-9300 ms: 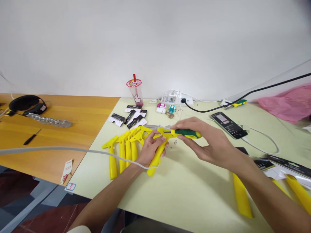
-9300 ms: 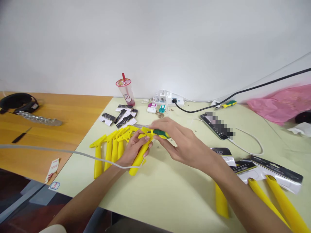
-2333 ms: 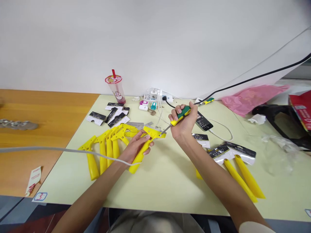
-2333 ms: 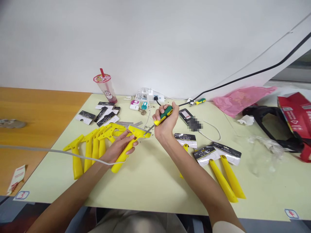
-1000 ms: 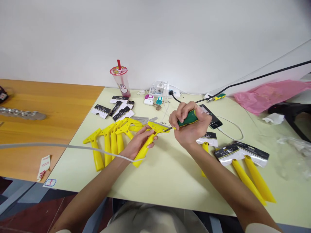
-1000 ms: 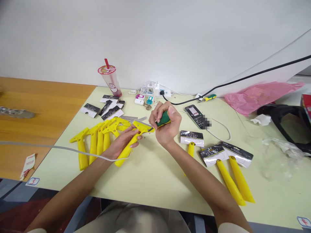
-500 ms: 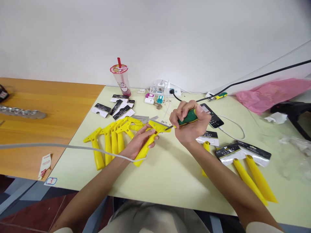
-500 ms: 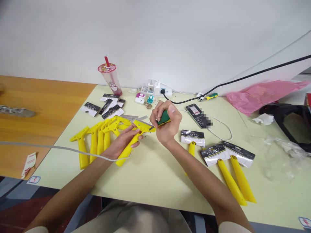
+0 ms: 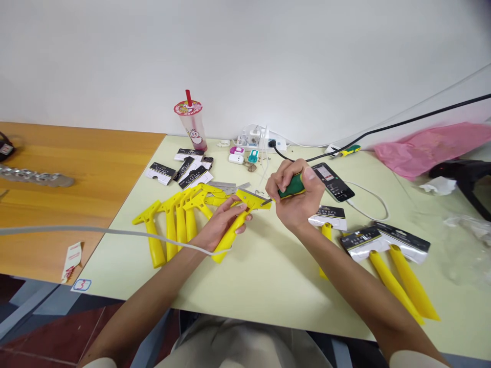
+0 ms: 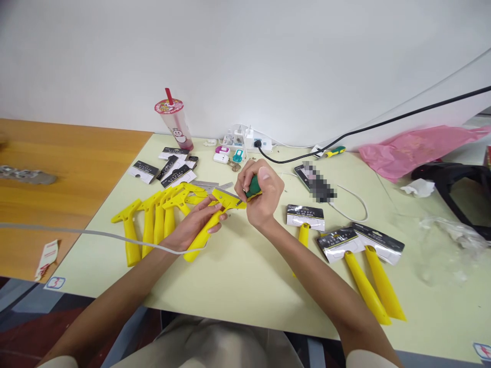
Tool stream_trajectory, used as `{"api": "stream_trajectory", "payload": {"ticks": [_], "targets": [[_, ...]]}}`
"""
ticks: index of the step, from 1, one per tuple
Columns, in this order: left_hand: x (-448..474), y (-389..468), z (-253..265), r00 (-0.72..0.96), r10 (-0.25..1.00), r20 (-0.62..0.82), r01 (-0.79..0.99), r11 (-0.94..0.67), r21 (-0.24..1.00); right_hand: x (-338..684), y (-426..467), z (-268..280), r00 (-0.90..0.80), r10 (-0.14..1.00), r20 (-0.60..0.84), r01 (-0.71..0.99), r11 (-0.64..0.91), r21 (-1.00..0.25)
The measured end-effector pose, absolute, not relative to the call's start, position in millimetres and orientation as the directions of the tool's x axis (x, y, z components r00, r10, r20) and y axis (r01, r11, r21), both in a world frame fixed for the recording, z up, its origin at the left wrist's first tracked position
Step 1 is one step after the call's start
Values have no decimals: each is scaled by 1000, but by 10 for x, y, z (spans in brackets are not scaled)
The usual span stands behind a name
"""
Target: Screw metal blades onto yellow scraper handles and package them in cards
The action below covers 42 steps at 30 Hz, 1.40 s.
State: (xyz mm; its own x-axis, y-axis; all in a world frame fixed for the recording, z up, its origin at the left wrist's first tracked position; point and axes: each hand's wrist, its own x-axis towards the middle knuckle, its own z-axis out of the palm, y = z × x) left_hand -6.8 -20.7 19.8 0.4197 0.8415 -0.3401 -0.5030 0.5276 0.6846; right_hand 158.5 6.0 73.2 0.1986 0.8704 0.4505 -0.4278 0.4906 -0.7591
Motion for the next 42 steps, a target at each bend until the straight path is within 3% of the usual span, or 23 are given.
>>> {"api": "stream_trajectory", "payload": {"ticks": [6, 11, 20, 24, 29, 38, 42], "targets": [[-68, -197, 167, 395, 853, -342, -524, 515, 679, 1560, 129, 585, 225, 761, 609, -211, 648, -732], [-75, -190, 129, 373, 864, -339, -553, 500, 666, 1640, 217, 519, 61, 615, 786, -34, 788, -614], [-111, -154, 83, 337, 902, -270, -634, 429, 644, 1875, 170, 748, -289, 710, 642, 120, 692, -712], [-124, -138, 63, 325, 912, -251, -655, 409, 635, 1955, 148, 883, -277, 697, 661, 232, 716, -658], [-96, -146, 31, 350, 899, -262, -653, 435, 620, 2052, 129, 960, -360, 643, 676, 423, 759, -496], [-119, -100, 28, 300, 912, -280, -673, 410, 615, 2061, 79, 1028, -547, 567, 616, 310, 821, -480], [-125, -100, 18, 290, 920, -264, -681, 392, 618, 2052, 87, 1013, -542, 534, 649, 396, 843, -363]]}}
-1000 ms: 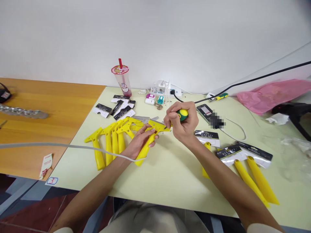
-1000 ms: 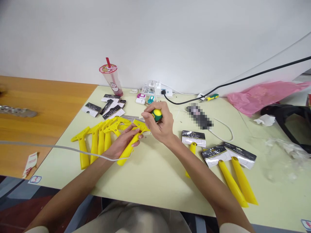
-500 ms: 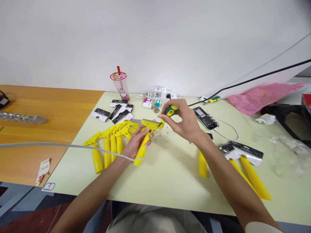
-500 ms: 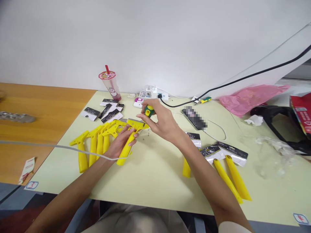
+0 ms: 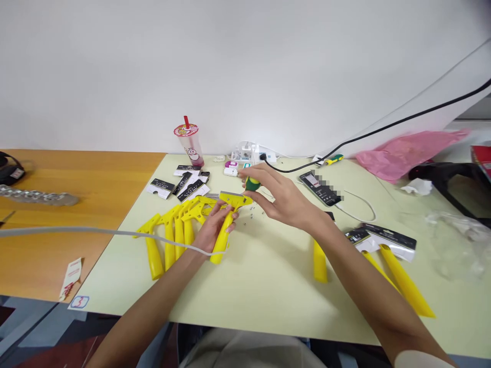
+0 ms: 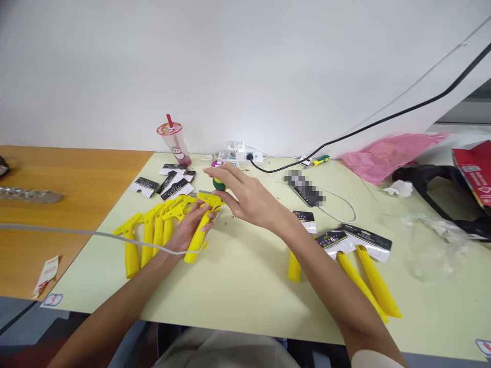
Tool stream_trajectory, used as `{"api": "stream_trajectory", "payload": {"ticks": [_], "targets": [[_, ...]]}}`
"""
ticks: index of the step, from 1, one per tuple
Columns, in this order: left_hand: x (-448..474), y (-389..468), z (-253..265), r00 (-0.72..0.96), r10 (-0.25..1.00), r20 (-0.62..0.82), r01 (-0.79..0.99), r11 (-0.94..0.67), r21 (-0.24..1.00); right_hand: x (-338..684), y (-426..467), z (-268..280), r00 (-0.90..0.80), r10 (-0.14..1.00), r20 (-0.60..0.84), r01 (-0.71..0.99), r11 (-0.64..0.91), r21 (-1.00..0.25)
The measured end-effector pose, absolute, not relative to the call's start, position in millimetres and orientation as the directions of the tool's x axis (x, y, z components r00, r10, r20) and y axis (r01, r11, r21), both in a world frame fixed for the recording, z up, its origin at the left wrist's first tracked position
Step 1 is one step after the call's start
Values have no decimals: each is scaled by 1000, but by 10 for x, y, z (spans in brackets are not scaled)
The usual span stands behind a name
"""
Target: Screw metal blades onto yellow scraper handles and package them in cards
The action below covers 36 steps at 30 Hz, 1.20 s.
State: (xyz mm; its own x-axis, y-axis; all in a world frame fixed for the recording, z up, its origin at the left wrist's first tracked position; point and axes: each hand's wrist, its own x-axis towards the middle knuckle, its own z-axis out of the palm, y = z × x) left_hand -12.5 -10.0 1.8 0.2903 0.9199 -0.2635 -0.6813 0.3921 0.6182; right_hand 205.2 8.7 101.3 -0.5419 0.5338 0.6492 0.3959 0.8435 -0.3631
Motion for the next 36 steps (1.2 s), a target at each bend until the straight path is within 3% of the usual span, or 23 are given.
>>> {"api": "stream_trajectory", "payload": {"ticks": [4, 10, 16, 23, 31, 36], "targets": [[-107, -116, 16, 310, 913, -264, -667, 407, 624, 2077, 85, 1014, -503, 574, 646, 540, 793, -284], [-105, -123, 29, 300, 919, -257, -664, 394, 635, 2126, 22, 1138, -567, 568, 596, 424, 822, -380], [-86, -156, 36, 318, 914, -251, -647, 403, 647, 2149, -12, 1177, -571, 582, 579, 484, 808, -335], [-79, -142, 43, 297, 918, -264, -648, 397, 650, 2174, -38, 1194, -626, 598, 500, 428, 800, -421], [-107, -131, 25, 312, 917, -247, -652, 396, 646, 2213, 22, 1173, -587, 607, 536, 543, 786, -295], [-106, -130, 21, 299, 922, -245, -655, 385, 650, 2253, -31, 1245, -615, 655, 440, 512, 755, -409]]}}
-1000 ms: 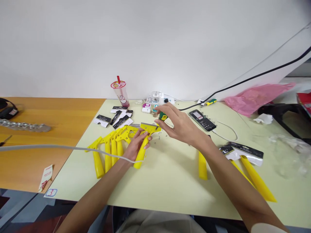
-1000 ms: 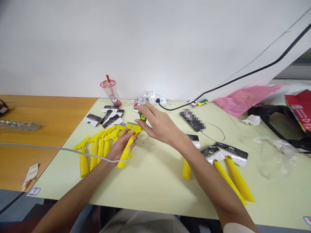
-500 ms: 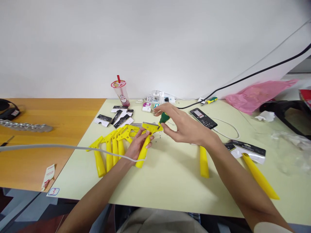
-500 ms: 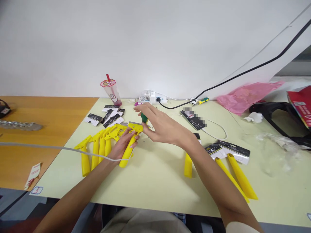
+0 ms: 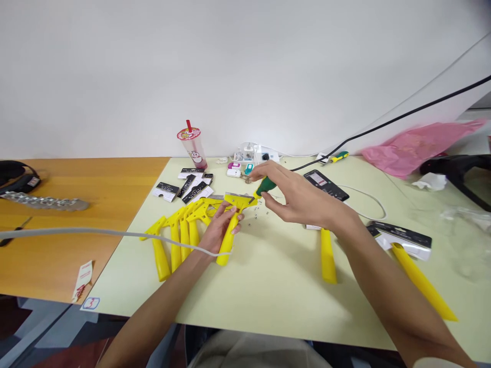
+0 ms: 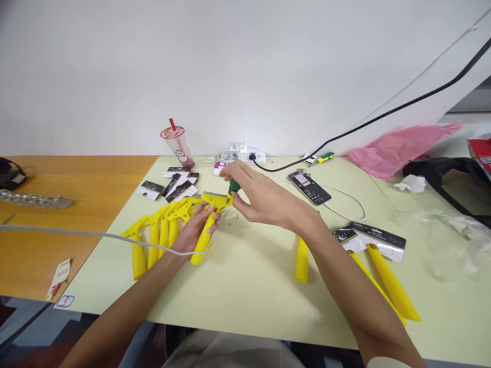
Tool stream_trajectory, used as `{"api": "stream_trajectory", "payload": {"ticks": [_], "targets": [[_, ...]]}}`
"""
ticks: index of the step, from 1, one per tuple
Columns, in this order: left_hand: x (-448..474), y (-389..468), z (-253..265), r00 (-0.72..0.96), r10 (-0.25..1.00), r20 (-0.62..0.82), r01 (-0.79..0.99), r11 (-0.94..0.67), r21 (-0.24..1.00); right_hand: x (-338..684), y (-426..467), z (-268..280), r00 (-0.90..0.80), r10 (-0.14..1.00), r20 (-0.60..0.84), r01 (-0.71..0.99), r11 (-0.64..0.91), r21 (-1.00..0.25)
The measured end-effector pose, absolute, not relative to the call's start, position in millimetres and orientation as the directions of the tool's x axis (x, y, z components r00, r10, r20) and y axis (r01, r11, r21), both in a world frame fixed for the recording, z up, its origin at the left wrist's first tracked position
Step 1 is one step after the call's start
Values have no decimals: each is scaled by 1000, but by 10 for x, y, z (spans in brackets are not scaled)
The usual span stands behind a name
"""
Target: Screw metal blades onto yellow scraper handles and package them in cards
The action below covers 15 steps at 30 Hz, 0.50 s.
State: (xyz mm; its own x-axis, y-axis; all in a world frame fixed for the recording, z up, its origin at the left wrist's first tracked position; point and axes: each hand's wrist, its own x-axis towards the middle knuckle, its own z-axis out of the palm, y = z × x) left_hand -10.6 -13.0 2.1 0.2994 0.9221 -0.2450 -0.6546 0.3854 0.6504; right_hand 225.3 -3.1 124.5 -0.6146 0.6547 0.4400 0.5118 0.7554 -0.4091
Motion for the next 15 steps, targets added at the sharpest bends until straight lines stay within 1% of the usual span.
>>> {"api": "stream_trajectory", "payload": {"ticks": [3, 8, 10, 15], "targets": [[-119, -118, 29, 296, 924, -242, -654, 380, 654, 2262, -30, 1242, -630, 644, 435, 470, 761, -447], [-126, -118, 37, 295, 920, -256, -665, 391, 636, 2253, 20, 1223, -616, 631, 471, 543, 774, -326], [-121, -123, 35, 303, 920, -249, -665, 391, 637, 2267, 27, 1235, -603, 645, 469, 571, 760, -311], [-123, -113, 30, 290, 919, -265, -670, 393, 629, 2335, 6, 1258, -645, 659, 386, 537, 751, -384]]}}
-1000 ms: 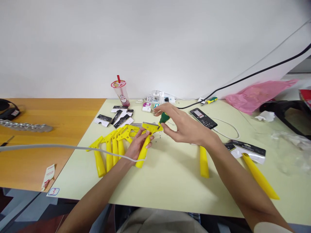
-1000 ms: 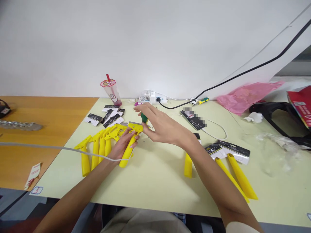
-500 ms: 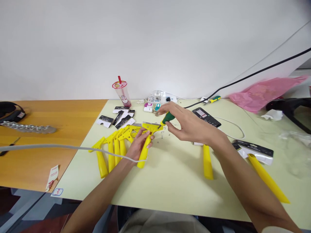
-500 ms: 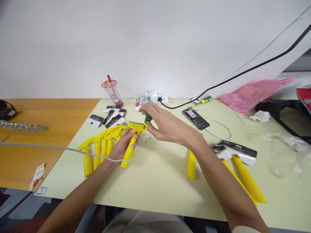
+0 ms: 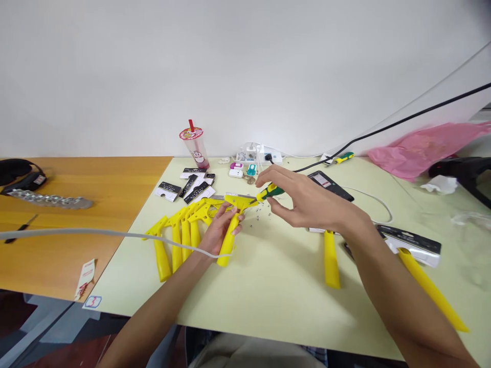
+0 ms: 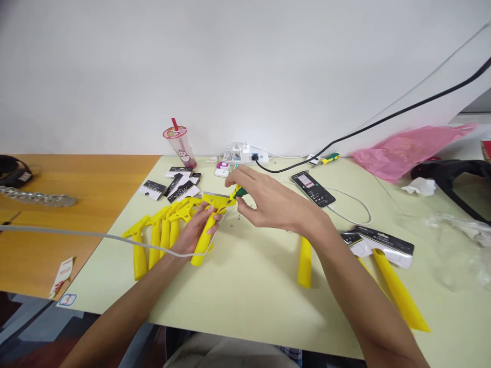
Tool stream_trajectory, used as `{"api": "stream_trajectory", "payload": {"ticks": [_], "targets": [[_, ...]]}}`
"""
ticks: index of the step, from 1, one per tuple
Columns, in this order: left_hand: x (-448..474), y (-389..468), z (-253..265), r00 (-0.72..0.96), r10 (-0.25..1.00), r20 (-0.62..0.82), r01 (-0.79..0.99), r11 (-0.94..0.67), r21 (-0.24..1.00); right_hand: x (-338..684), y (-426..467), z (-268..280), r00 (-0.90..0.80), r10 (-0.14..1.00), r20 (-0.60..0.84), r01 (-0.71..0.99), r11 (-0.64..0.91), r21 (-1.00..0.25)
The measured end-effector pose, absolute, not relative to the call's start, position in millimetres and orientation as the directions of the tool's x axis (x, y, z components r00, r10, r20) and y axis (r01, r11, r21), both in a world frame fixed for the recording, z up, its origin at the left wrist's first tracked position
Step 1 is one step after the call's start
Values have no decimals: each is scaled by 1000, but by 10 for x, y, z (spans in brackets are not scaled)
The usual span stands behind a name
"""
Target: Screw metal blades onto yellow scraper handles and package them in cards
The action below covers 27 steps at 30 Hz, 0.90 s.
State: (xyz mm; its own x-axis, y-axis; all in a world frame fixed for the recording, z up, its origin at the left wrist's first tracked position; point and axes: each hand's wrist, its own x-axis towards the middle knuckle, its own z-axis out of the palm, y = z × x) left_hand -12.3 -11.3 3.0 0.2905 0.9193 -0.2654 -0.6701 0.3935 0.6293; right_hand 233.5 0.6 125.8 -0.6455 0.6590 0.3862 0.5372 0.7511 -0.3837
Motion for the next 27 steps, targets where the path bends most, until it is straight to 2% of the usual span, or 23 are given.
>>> {"api": "stream_trajectory", "payload": {"ticks": [5, 13, 16, 20, 24, 27], "targets": [[-134, -92, 34, 263, 923, -280, -686, 383, 619, 2323, 5, 1240, -686, 608, 400, 461, 788, -409], [-113, -127, 15, 286, 922, -260, -678, 386, 625, 2277, 22, 1229, -587, 630, 509, 599, 761, -252], [-112, -126, 19, 277, 924, -263, -672, 382, 634, 2272, -3, 1242, -596, 653, 467, 582, 753, -307], [-122, -117, 34, 268, 925, -270, -680, 380, 628, 2260, 0, 1222, -638, 605, 476, 455, 795, -401], [-129, -125, 41, 269, 924, -272, -686, 382, 620, 2244, 27, 1181, -616, 584, 528, 468, 811, -352], [-121, -135, 32, 282, 920, -273, -682, 392, 617, 2246, 18, 1187, -608, 617, 499, 515, 785, -343]]}}
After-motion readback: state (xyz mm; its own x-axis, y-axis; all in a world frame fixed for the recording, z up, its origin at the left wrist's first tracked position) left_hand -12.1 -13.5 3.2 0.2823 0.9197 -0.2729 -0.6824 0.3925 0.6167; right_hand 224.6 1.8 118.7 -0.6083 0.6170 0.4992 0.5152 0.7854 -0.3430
